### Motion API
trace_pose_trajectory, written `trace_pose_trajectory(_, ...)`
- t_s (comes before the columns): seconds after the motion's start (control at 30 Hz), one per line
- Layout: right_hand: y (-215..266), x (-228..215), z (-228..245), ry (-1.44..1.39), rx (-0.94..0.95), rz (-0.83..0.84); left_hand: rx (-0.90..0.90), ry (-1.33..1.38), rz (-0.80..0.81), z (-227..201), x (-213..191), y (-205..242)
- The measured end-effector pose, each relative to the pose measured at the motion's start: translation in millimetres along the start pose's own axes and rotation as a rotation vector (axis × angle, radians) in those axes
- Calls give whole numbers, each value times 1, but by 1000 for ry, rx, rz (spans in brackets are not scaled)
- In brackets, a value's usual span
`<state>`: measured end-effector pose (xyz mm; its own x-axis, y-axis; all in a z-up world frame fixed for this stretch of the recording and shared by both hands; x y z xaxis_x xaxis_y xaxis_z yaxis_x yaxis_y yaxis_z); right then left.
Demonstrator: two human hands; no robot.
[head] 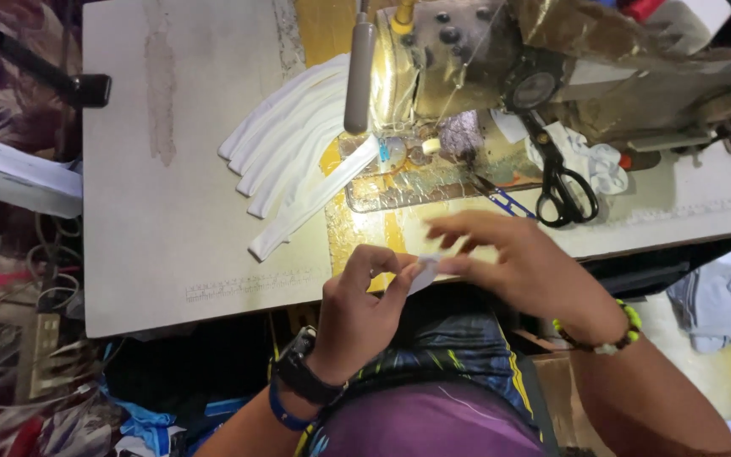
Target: Sewing individual white fabric strips using an industrial sewing machine at a sewing workstation.
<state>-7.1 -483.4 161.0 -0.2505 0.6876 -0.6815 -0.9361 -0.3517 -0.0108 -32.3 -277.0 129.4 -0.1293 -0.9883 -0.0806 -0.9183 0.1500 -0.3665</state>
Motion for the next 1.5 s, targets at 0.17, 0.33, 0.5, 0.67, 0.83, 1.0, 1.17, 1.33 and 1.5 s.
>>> trace_pose_trajectory(0.17, 1, -15, 43, 185, -193, 32, 107, 64, -3, 1, 3, 17)
trace_pose_trajectory(0.33, -10, -21, 43, 142, -211, -14, -378, 734, 349, 56, 20, 30)
trace_pose_trajectory(0.5, -43, -19, -45, 246, 475, -300, -908, 591, 134, 102, -32, 75)
trace_pose_trajectory(0.67, -80, 20, -88, 30, 551, -259, -991, 477, -419, 114, -108, 114)
trace_pose_trajectory(0.83, -112, 72, -97, 13, 678, -200, -884, 115, -652, 57, -156, 78)
trace_pose_trajectory(1.0, -130, 94, -98, 292, 316, -246, -894, -744, -150, 48, -155, 37)
trace_pose_trajectory(1.17, -122, 76, -117, 222, 446, -248, -8, -652, 22, 67, -88, -24)
trace_pose_trajectory(1.33, -116, 86, -142, 478, -158, -473, 324, -526, 108, 144, -27, -79)
trace_pose_trajectory(1.5, -109, 84, -127, 414, -260, -477, 366, -680, 167, 158, -20, -77)
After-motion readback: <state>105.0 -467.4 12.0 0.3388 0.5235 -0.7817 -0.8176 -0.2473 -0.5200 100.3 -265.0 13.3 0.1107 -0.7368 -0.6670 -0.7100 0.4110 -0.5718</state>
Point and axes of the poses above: each hand's wrist, its own y-axis away from the middle knuckle, its own x-axis out of the palm, z = x × y, the point moved 2 cm from there along -y, towards the middle knuckle, and after that the axes turned 15 degrees about y, right-handed, at the moved point
